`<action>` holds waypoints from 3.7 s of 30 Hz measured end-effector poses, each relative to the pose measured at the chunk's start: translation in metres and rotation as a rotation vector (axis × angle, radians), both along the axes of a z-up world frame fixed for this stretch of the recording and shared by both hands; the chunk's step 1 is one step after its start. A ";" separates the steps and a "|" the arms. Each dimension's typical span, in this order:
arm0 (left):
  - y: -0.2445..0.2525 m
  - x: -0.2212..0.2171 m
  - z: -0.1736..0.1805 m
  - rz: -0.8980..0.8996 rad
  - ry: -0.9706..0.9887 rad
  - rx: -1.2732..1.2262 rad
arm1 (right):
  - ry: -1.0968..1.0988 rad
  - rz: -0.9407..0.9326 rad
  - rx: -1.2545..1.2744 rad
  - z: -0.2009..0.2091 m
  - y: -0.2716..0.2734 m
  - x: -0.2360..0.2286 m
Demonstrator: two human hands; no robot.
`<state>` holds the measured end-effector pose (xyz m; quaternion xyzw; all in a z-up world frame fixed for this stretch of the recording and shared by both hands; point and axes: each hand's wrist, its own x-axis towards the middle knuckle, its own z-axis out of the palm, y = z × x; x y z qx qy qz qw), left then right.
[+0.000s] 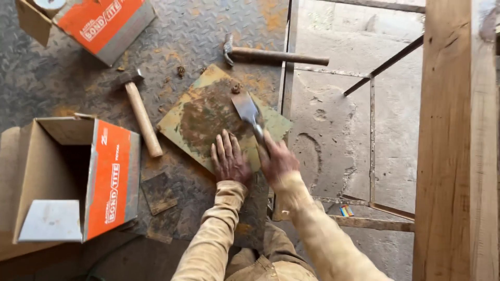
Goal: Chisel or scrape the surface of a square plate on a workbench in a woodworking shop.
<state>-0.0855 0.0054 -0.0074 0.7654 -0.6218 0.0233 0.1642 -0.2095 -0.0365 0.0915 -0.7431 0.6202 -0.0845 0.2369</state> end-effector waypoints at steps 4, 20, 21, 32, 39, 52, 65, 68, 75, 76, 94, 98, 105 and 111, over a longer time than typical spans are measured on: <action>-0.004 0.003 0.012 0.007 0.109 -0.077 | -0.073 -0.046 0.012 -0.010 0.063 -0.042; -0.010 0.005 0.013 0.002 0.130 -0.088 | -0.063 -0.048 -0.087 -0.006 0.039 -0.028; -0.008 0.005 0.009 -0.007 0.119 -0.106 | -0.008 -0.075 -0.013 -0.002 0.040 -0.024; -0.002 0.000 0.013 0.015 0.101 -0.048 | -0.047 0.002 -0.013 -0.002 0.003 -0.011; 0.000 0.000 0.015 0.008 0.086 -0.054 | -0.065 0.056 -0.087 -0.012 -0.070 0.041; -0.004 0.002 0.010 0.009 0.084 -0.041 | -0.025 0.070 -0.026 -0.014 -0.028 0.014; -0.009 0.005 0.010 0.030 0.094 -0.050 | -0.042 0.154 -0.064 -0.036 -0.021 0.008; -0.003 0.000 0.022 0.015 0.111 0.038 | -0.111 0.157 -0.118 -0.023 -0.081 0.062; -0.007 0.001 0.027 0.008 0.114 0.036 | -0.077 0.169 -0.017 -0.001 -0.104 0.078; -0.007 0.002 0.024 0.009 0.118 0.034 | -0.073 0.171 -0.018 -0.008 -0.086 0.058; 0.009 0.027 0.048 0.147 0.868 -0.382 | 0.035 0.051 0.111 0.002 0.086 -0.113; 0.028 0.052 0.028 0.302 0.802 -0.400 | -0.032 0.170 -0.047 0.002 0.043 -0.062; 0.000 0.114 0.058 0.263 0.600 0.023 | -0.026 0.286 -0.063 0.016 0.021 -0.039; -0.035 0.164 0.019 0.249 0.427 0.124 | 0.056 0.272 0.072 0.008 0.099 -0.106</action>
